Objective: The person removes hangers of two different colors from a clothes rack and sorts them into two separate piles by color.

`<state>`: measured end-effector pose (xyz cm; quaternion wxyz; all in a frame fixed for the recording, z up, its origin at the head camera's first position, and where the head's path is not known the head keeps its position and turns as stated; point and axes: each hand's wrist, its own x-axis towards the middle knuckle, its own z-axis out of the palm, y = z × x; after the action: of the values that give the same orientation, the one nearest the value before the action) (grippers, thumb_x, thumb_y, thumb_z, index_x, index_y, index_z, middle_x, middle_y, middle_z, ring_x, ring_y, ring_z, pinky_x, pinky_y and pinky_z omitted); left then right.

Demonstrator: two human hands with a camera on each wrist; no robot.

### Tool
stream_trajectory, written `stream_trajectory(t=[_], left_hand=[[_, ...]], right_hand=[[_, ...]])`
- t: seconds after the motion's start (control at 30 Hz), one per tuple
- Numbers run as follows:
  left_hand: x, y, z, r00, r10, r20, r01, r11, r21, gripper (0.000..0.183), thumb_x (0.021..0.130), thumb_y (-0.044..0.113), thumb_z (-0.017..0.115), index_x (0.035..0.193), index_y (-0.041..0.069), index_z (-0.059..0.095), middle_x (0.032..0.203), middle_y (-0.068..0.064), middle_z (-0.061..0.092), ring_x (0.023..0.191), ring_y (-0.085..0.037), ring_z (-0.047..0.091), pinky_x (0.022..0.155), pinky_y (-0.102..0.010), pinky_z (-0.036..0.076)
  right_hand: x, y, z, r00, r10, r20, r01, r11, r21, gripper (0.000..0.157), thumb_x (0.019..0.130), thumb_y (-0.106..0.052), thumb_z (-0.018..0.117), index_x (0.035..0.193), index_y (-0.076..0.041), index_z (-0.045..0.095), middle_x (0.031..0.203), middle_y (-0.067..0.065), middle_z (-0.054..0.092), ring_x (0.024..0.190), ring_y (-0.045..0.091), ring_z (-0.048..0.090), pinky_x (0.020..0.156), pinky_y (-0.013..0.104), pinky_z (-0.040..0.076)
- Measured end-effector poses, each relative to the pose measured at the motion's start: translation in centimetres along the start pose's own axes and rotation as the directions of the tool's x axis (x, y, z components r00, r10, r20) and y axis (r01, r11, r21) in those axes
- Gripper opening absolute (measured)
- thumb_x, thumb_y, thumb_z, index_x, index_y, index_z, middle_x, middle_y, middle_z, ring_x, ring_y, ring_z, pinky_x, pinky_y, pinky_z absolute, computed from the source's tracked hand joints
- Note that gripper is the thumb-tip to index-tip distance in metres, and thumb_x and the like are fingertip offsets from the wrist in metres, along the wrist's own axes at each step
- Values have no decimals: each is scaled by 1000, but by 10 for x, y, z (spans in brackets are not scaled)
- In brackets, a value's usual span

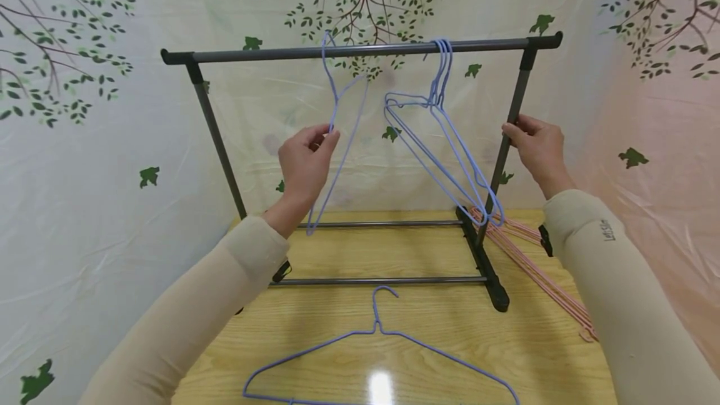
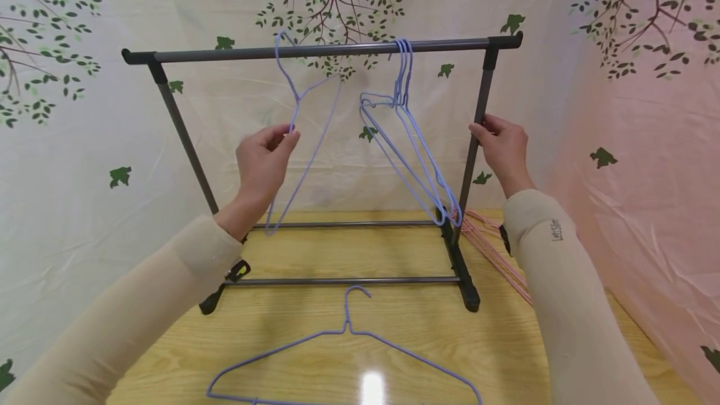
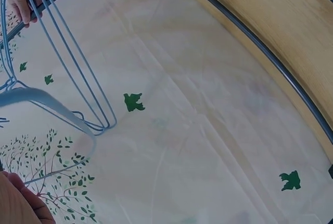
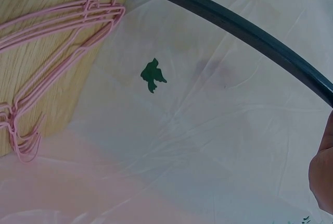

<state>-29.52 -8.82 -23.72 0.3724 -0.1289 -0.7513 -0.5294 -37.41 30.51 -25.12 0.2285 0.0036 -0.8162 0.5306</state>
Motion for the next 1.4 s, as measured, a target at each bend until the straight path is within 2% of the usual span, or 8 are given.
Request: stream_trajectory(t=[0.3, 0.43, 0.67, 0.87, 1.03, 1.17, 1.23, 1.4], left_hand=[[-18, -20, -15, 997, 63, 47, -65, 996, 54, 20, 94, 18, 71, 107, 3, 76, 77, -8, 66, 62, -14, 53, 57, -23, 41], [-26, -31, -23, 992, 89, 88, -98, 990, 106, 20, 94, 18, 71, 106, 3, 76, 79, -8, 68, 63, -15, 56, 59, -22, 42], [-39, -52, -34, 986, 81, 147, -107, 979, 172, 18, 93, 16, 72, 104, 2, 77, 74, -7, 66, 61, -16, 52, 57, -23, 41], [-50, -74, -42, 962, 96, 257, -164, 951, 261, 18, 95, 17, 69, 103, 3, 76, 70, -3, 63, 59, -16, 52, 57, -29, 42], [-58, -89, -45, 941, 101, 323, -208, 925, 317, 17, 95, 17, 69, 103, 3, 75, 72, -2, 63, 60, -14, 55, 56, -31, 45], [-65, -98, -47, 928, 84, 362, -215, 915, 341, 20, 96, 21, 69, 105, 4, 76, 73, 0, 62, 59, -12, 53, 54, -30, 44], [-68, -102, -47, 927, 73, 368, -209, 915, 345, 20, 96, 21, 69, 105, 5, 77, 74, 0, 61, 58, -12, 51, 53, -30, 43], [-74, -108, -47, 939, 50, 342, -171, 927, 335, 18, 95, 19, 69, 104, 5, 77, 77, -1, 62, 60, -13, 52, 55, -32, 43]], right_hand=[[1, 0, -1, 1000, -9, 14, 8, 1000, 21, 56, 96, -35, 65, 141, -4, 54, 113, -3, 66, 92, -4, 63, 95, 29, 50], [0, -1, -4, 999, -5, 45, 2, 997, 80, 58, 95, -33, 66, 142, -3, 53, 113, -4, 66, 95, -2, 64, 94, 26, 50], [3, -4, -9, 995, 6, 95, -21, 987, 161, 56, 94, -27, 68, 140, 1, 54, 104, -8, 67, 94, 2, 66, 87, 20, 52], [4, -3, -12, 993, 9, 118, -28, 986, 164, 56, 95, -27, 68, 140, 2, 53, 109, -4, 67, 94, 2, 66, 88, 21, 52], [5, -2, -10, 993, 5, 117, -26, 984, 176, 59, 94, -28, 68, 142, 2, 51, 113, -2, 67, 94, 1, 66, 87, 20, 52], [5, 0, -8, 994, -1, 110, -17, 987, 162, 60, 95, -28, 67, 143, 3, 49, 114, -2, 66, 93, -1, 66, 89, 21, 51], [5, 1, -8, 994, -7, 107, -9, 989, 149, 60, 96, -28, 66, 143, 4, 48, 114, -3, 66, 93, -2, 65, 89, 21, 51], [4, 3, -8, 994, -18, 108, 2, 989, 149, 59, 96, -27, 65, 144, 3, 48, 112, -5, 65, 93, -2, 65, 89, 22, 51]])
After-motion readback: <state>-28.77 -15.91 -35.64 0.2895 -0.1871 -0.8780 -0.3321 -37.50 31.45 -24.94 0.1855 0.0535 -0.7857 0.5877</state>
